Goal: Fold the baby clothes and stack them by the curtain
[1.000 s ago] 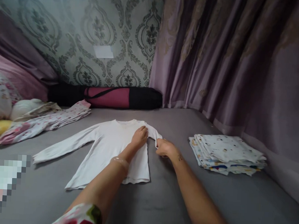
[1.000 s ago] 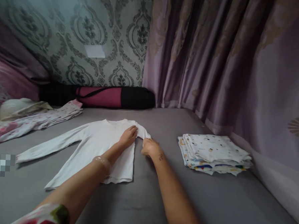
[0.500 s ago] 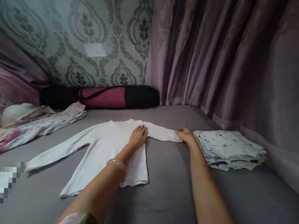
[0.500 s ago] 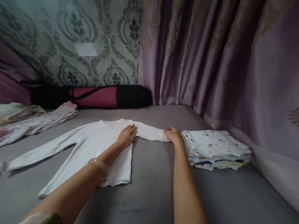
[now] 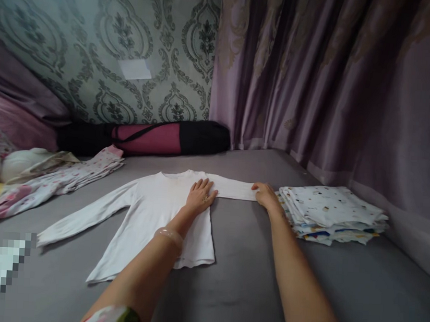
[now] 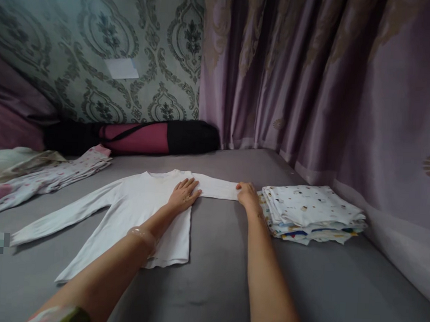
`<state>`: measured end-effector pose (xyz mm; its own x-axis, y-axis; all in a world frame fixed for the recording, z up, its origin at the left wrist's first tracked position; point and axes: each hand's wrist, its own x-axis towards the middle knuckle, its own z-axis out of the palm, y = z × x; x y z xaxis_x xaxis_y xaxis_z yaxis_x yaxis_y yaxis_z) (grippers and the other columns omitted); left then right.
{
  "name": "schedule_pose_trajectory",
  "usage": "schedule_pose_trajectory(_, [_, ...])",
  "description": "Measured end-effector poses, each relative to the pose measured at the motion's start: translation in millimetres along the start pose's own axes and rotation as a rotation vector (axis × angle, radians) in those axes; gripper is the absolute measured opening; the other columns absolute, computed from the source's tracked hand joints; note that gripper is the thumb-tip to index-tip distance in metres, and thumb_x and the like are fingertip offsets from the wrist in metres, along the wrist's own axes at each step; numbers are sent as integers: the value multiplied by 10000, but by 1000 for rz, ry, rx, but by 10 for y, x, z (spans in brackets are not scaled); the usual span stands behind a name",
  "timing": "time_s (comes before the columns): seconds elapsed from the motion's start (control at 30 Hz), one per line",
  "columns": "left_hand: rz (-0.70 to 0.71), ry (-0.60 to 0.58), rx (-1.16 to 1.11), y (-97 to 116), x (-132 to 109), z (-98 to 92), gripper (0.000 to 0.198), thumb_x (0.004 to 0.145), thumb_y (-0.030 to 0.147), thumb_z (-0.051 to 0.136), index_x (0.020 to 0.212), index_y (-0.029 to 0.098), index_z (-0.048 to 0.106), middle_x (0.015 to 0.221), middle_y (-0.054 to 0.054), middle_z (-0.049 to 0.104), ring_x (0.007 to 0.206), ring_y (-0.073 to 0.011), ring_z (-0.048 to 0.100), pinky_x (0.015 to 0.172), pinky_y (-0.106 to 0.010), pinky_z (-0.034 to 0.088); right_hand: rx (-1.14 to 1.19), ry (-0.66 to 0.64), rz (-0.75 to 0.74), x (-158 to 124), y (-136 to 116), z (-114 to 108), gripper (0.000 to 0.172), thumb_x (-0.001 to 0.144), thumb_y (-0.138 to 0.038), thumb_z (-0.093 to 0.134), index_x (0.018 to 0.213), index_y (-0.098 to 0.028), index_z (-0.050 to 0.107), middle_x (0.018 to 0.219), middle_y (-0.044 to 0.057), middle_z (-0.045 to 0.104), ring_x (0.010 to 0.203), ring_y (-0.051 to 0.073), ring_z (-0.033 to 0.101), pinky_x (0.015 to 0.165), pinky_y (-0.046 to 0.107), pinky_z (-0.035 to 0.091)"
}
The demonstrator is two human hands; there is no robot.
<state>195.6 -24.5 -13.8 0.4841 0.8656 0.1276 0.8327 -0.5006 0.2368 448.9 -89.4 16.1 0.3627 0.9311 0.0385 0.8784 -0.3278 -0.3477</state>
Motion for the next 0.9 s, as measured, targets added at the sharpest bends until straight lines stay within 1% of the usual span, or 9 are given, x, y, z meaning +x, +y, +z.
schedule_pose_trajectory(0.1, [1, 6, -1, -14, 11, 20, 569, 960, 514, 315, 1428, 209, 423, 1537, -77, 369, 1438, -294, 266, 1173, -460, 210, -129, -5, -2, -56, -76, 22, 464, 829, -1, 370, 1176, -128, 651, 1204, 152, 609, 1216, 236, 498, 1022, 288, 341])
schedule_pose_trajectory(0.23, [0, 29, -5, -32, 25, 60, 596, 949, 542, 321, 1426, 197, 422, 1551, -114, 332, 1441, -316, 255, 1165, -482, 210, -248, 4, 97, -117, -215, 34, 470, 877, -34, 317, 1223, -103, 628, 1245, 186, 575, 1215, 286, 489, 964, 329, 385])
schedule_pose_trajectory(0.4, [-46, 27, -14, -22, 31, 73, 687, 941, 548, 329, 1444, 81, 356, 1544, -195, 309, 1451, -303, 233, 1175, -457, 183, -294, 37, 145, -197, -376, 15, 455, 892, -67, 313, 1222, -52, 626, 1278, 247, 537, 1184, 330, 491, 930, 398, 384])
schedule_pose_trajectory(0.5, [-45, 27, -24, -13, 30, 68, 707, 938, 544, 334, 1441, 47, 346, 1540, -209, 308, 1451, -301, 232, 1179, -445, 168, -356, 73, 110, -221, -470, 10, 451, 896, -78, 317, 1209, -59, 641, 1358, 248, 490, 1258, 357, 431, 1017, 473, 299])
schedule_pose_trajectory(0.6, [-31, 34, -27, -15, 29, 73, 703, 935, 546, 330, 1439, 55, 353, 1541, -204, 309, 1448, -305, 240, 1175, -455, 174, -362, 74, -68, -193, -666, 69, 475, 918, -112, 304, 1317, -68, 559, 1477, 207, 397, 1381, 329, 306, 1114, 496, 161])
schedule_pose_trajectory(0.67, [-30, 38, -21, -24, 29, 82, 697, 937, 534, 321, 1441, 54, 354, 1538, -207, 313, 1445, -308, 246, 1172, -465, 180, -258, -8, -230, -153, -878, 162, 507, 964, -203, 263, 1423, -76, 437, 1532, 170, 335, 1432, 285, 231, 1146, 475, 117])
schedule_pose_trajectory(0.73, [-23, 29, -2, -39, 27, 90, 670, 933, 484, 340, 1452, 60, 346, 1540, -201, 312, 1446, -307, 246, 1171, -465, 183, -114, -137, -338, -116, -1118, 287, 555, 997, -330, 209, 1475, -86, 350, 1561, 132, 292, 1456, 252, 179, 1165, 452, 96])
schedule_pose_trajectory(0.83, [10, -4, 34, -66, 23, 98, 648, 901, 378, 396, 1485, 109, 316, 1557, -168, 294, 1454, -297, 227, 1171, -453, 185, 53, -290, -361, -85, -1395, 477, 648, 999, -463, 108, 1517, -101, 253, 1591, 94, 219, 1472, 219, 127, 1180, 421, 66])
schedule_pose_trajectory(0.9, [19, -15, 44, -77, 22, 101, 647, 890, 340, 402, 1495, 134, 305, 1563, -151, 288, 1457, -293, 222, 1170, -449, 190, 109, -326, -332, -80, -1457, 569, 686, 992, -489, 55, 1529, -90, 207, 1600, 89, 183, 1476, 208, 103, 1184, 401, 51])
